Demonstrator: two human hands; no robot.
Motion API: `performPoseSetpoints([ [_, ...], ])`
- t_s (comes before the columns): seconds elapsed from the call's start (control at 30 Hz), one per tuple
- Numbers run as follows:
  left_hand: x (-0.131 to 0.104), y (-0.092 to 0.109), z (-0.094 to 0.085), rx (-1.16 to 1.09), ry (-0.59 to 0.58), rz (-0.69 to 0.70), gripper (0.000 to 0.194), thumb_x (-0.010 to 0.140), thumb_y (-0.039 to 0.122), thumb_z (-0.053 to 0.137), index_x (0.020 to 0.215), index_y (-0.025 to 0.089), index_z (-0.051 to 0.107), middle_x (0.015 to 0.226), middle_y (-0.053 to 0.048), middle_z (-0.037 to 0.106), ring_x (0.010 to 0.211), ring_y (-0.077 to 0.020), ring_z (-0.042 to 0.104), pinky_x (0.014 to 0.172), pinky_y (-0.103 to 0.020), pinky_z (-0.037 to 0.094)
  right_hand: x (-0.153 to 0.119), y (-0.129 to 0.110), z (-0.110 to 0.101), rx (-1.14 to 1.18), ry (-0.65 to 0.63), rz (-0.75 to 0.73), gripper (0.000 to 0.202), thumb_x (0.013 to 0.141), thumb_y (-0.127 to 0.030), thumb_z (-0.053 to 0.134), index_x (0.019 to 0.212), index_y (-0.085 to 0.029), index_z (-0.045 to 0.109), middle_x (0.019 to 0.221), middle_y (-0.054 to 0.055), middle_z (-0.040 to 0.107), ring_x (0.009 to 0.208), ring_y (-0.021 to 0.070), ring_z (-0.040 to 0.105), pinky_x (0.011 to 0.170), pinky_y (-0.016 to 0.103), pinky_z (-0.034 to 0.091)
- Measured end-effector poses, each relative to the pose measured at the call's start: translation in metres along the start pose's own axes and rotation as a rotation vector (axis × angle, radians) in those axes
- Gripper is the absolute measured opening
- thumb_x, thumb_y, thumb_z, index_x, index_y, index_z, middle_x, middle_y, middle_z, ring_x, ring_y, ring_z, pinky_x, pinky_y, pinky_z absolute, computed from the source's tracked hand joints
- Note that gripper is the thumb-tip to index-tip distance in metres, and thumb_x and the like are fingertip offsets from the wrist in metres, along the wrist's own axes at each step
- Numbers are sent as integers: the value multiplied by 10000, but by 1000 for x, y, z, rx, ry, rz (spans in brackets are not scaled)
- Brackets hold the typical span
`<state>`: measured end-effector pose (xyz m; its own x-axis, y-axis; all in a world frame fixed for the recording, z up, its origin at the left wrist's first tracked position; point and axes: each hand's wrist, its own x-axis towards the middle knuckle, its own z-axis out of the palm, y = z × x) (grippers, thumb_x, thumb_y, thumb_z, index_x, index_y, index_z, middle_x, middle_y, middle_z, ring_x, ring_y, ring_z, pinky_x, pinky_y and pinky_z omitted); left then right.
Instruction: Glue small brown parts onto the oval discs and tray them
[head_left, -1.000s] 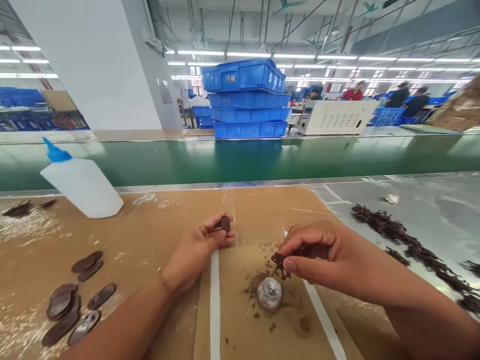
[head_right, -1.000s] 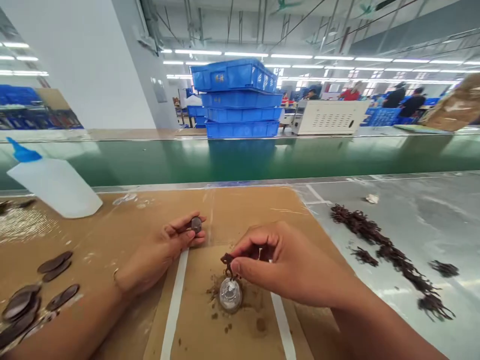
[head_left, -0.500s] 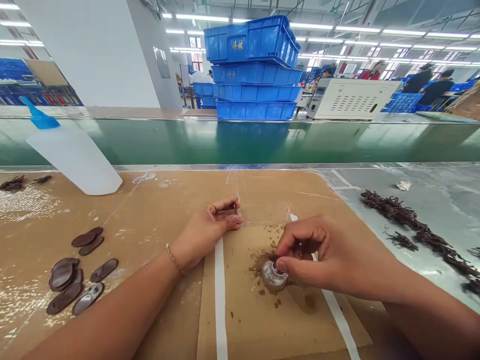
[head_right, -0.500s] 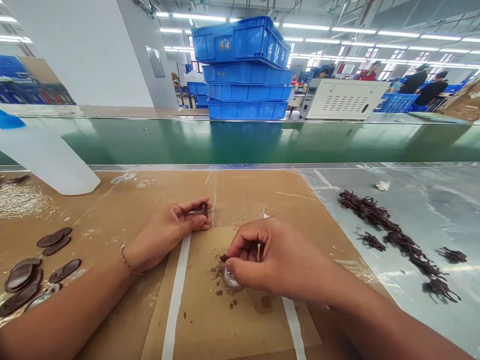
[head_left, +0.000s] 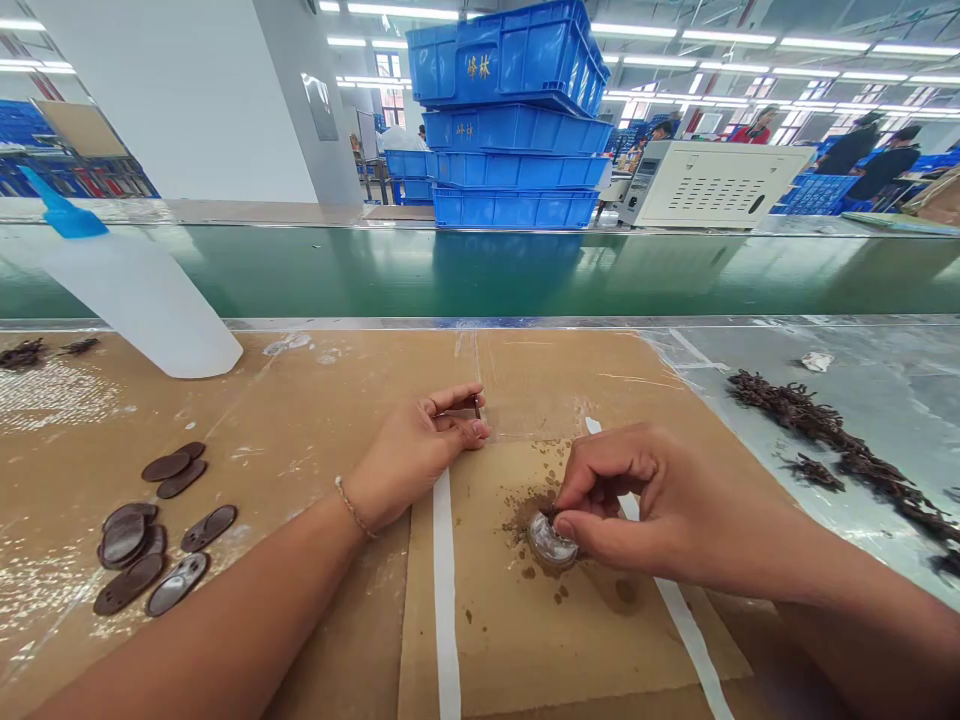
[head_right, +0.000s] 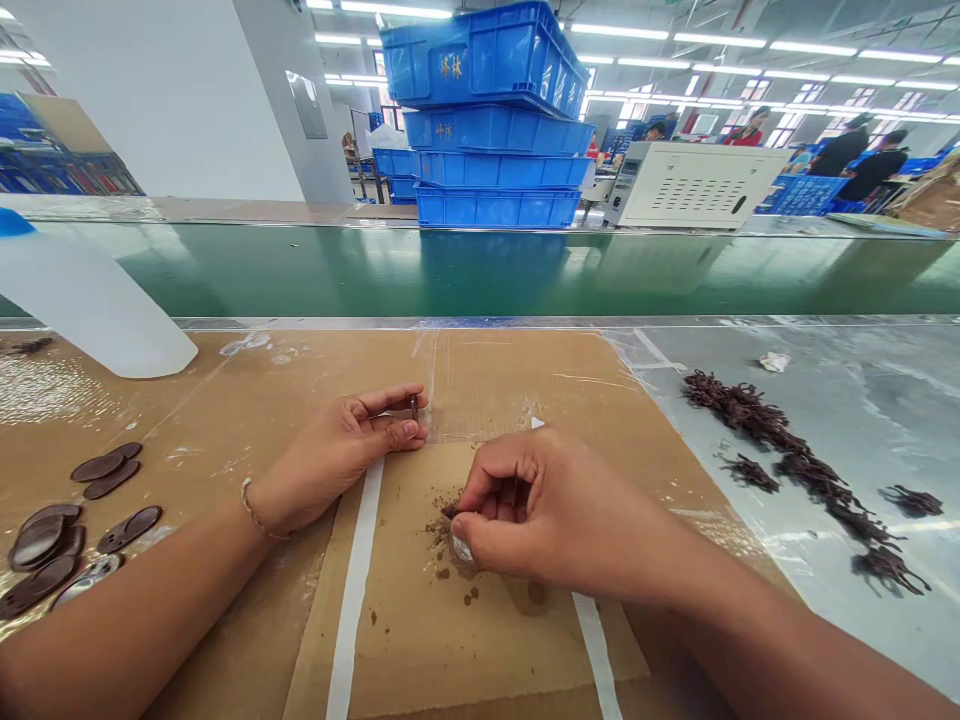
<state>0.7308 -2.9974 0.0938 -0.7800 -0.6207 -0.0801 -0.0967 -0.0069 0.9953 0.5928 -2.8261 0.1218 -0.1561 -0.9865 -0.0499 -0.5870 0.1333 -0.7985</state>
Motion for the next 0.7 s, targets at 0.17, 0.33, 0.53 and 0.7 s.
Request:
performPoseSetpoints([
  [0.17, -1, 0, -1, -3, -11, 8, 530, 755, 223, 720, 1254, 149, 555, 1164, -68, 632, 842, -122, 596, 884, -331, 475, 1, -5, -1, -31, 3, 15, 103, 741, -273, 640, 685, -187, 651, 606, -9, 646, 535, 94, 558, 460, 173, 427],
  [0.33, -1, -1, -1, -1, -17, 2, 534, 755, 238, 725, 1252, 149, 553, 1165, -72, 626, 857, -131, 587, 910, -360, 465, -1, -9, -3, -67, -17, 38, 124, 759, -286, 626, 704, -176, 648, 624, -2, 652, 556, 94, 559, 484, 179, 431],
  [0.53, 0, -1, -2, 12, -20, 13, 536, 753, 252, 728, 1251, 160, 553, 1193, -74, 618, 860, -133, 590, 912, -368, 460, -2, -8, -3, -46, -23, 21, 119, 756, -276, 635, 689, -179, 650, 622, -8, 655, 556, 90, 567, 488, 172, 436],
  [0.7, 0, -3, -2, 7, -16, 21, 527, 752, 253, 726, 1242, 162, 556, 1180, -73, 625, 835, -127, 592, 888, -358, 465, -3, -8, -3, -23, 9, 15, 108, 745, -259, 652, 677, -175, 652, 613, -4, 646, 549, 92, 555, 482, 176, 434],
])
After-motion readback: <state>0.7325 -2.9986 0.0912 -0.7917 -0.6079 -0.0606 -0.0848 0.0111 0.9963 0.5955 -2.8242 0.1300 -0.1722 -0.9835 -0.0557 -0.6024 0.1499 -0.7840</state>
